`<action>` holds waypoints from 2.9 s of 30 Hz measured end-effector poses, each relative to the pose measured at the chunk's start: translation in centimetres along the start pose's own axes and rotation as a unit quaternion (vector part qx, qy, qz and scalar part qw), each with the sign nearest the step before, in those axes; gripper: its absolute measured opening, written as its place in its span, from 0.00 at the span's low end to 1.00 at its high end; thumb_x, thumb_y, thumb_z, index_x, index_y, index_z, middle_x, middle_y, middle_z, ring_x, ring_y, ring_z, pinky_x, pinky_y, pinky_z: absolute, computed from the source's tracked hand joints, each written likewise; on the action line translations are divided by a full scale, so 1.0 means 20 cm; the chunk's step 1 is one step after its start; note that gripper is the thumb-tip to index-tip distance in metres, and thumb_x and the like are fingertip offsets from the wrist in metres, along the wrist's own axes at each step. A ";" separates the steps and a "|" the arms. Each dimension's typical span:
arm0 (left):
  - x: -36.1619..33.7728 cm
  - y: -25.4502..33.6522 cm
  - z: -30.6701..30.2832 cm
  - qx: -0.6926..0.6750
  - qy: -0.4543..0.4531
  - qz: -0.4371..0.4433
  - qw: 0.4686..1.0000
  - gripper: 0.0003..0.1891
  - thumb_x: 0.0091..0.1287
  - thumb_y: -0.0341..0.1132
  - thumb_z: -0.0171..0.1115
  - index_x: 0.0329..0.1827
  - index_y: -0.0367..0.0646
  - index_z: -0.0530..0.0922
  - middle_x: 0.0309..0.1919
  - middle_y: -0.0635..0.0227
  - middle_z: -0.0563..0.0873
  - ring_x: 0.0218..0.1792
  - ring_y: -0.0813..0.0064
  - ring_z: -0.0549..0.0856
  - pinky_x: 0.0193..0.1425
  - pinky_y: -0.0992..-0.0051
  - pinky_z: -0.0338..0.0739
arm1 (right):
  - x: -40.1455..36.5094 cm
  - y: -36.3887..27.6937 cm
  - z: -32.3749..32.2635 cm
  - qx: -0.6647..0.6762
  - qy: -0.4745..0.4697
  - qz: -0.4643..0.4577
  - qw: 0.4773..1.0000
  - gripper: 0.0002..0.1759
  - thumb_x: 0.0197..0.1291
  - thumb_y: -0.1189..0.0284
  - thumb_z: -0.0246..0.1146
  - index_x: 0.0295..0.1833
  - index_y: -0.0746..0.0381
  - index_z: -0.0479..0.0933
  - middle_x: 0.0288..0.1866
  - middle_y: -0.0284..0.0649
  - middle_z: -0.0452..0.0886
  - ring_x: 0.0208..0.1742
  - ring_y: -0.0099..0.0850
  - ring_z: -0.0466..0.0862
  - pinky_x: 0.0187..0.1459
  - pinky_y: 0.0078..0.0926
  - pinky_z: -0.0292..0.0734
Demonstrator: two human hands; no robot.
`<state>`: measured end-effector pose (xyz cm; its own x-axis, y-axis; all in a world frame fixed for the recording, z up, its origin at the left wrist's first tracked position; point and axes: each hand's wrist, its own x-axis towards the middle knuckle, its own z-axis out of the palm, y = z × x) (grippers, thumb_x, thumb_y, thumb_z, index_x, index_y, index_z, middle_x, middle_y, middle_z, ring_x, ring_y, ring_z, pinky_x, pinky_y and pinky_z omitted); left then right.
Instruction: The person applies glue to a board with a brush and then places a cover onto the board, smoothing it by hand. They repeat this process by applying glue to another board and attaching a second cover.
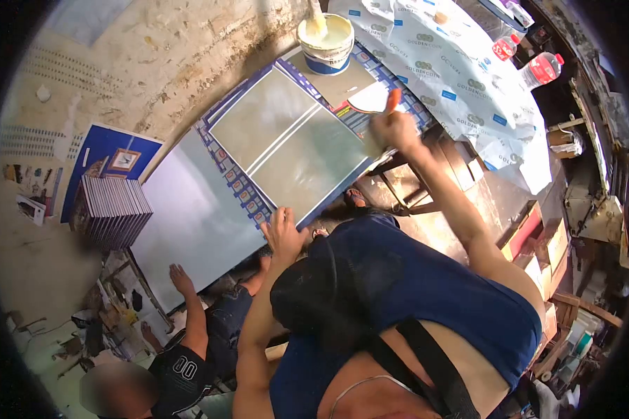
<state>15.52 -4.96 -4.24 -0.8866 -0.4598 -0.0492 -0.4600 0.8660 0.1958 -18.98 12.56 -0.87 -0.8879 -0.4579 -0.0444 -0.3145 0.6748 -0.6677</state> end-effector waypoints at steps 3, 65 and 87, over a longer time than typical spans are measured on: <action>0.06 0.02 -0.03 0.009 -0.017 0.000 1.000 0.34 0.45 0.45 0.76 0.57 0.46 0.75 0.57 0.69 0.77 0.55 0.66 0.77 0.56 0.56 0.62 | 0.10 -0.11 -0.20 0.055 0.066 -0.035 0.996 0.29 0.61 0.52 0.62 0.21 0.68 0.79 0.17 0.46 0.81 0.23 0.41 0.86 0.33 0.40 0.81; 0.80 -1.05 0.06 -0.557 -0.102 -0.347 0.748 0.16 0.55 0.36 0.69 0.41 0.33 0.81 0.37 0.64 0.82 0.40 0.69 0.81 0.48 0.58 0.74 | 0.16 -0.31 0.42 0.019 0.139 -0.003 0.990 0.26 0.55 0.53 0.71 0.29 0.69 0.83 0.21 0.46 0.83 0.25 0.33 0.85 0.35 0.33 0.79; -0.09 -2.29 0.57 -0.104 -0.023 -0.563 0.820 0.41 0.55 0.53 0.66 0.63 0.28 0.68 0.55 0.39 0.81 0.57 0.39 0.80 0.60 0.52 0.76 | 0.39 -0.28 -0.42 0.383 0.198 -0.034 0.902 0.15 0.67 0.64 0.66 0.49 0.65 0.80 0.45 0.37 0.83 0.38 0.23 0.79 0.37 0.25 0.76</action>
<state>37.53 -41.52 -24.25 0.0914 -0.9323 -0.3501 -0.9741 -0.1568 0.1632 -27.01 10.01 8.67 -0.9731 -0.1388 0.1840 -0.1839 -0.0139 -0.9828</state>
